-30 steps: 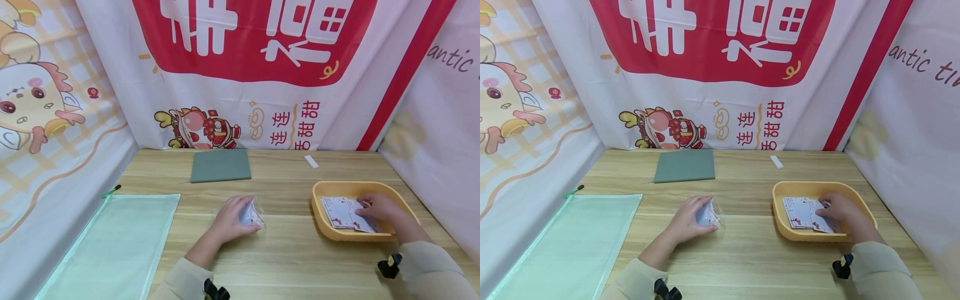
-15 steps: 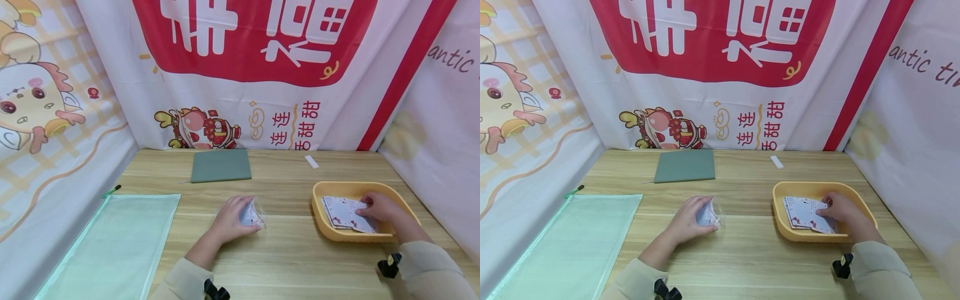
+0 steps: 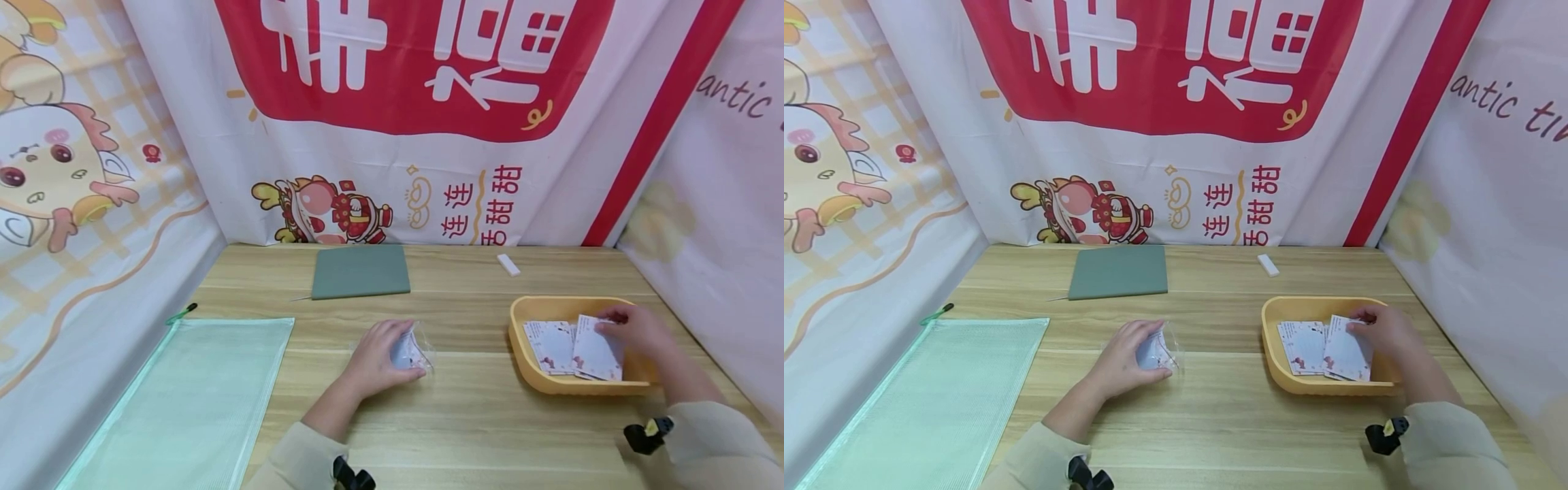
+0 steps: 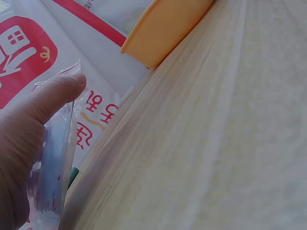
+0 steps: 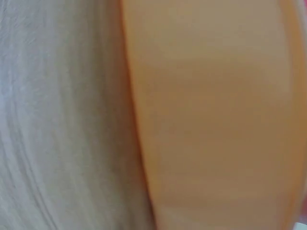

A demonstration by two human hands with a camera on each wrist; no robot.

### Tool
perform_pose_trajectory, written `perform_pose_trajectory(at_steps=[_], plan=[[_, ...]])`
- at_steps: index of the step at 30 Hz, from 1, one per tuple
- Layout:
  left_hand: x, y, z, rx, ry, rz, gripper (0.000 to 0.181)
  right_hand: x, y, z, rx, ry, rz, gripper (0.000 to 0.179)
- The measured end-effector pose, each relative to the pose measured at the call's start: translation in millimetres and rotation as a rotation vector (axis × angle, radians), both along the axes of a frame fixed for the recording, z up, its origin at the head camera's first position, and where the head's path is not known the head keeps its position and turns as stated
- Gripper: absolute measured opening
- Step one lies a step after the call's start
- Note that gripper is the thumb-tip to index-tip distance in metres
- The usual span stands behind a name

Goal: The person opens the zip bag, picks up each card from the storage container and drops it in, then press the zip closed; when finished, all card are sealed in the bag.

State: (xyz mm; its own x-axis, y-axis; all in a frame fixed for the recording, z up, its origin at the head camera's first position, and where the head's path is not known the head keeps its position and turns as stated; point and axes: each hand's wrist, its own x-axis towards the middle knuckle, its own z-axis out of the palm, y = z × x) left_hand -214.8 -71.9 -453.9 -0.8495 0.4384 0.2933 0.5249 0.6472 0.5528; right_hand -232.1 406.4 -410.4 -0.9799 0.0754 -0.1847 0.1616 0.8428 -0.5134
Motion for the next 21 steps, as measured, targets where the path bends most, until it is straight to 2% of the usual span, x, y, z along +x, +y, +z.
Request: perform_pose_trajectory(at_steps=[5, 12, 18, 21], plan=[[0.0, -0.7, 0.3, -0.002, 0.004, 0.001, 0.087, 4.2, -4, 15.3, -0.017, 0.011, 0.013, 0.062], [-0.4, -0.7, -0.2, -0.010, -0.002, 0.005, 0.088, 8.4, -9, 28.1, -0.005, 0.050, 0.040, 0.056], [-0.2, -0.4, -0.8, -0.006, -0.015, 0.010, 0.088, 16.8, -13, 42.5, -0.036, 0.061, 0.036, 0.062], [-0.2, -0.6, -0.8, -0.004, -0.014, 0.009, 0.089, 22.7, -15, 51.3, -0.054, 0.103, 0.026, 0.060]])
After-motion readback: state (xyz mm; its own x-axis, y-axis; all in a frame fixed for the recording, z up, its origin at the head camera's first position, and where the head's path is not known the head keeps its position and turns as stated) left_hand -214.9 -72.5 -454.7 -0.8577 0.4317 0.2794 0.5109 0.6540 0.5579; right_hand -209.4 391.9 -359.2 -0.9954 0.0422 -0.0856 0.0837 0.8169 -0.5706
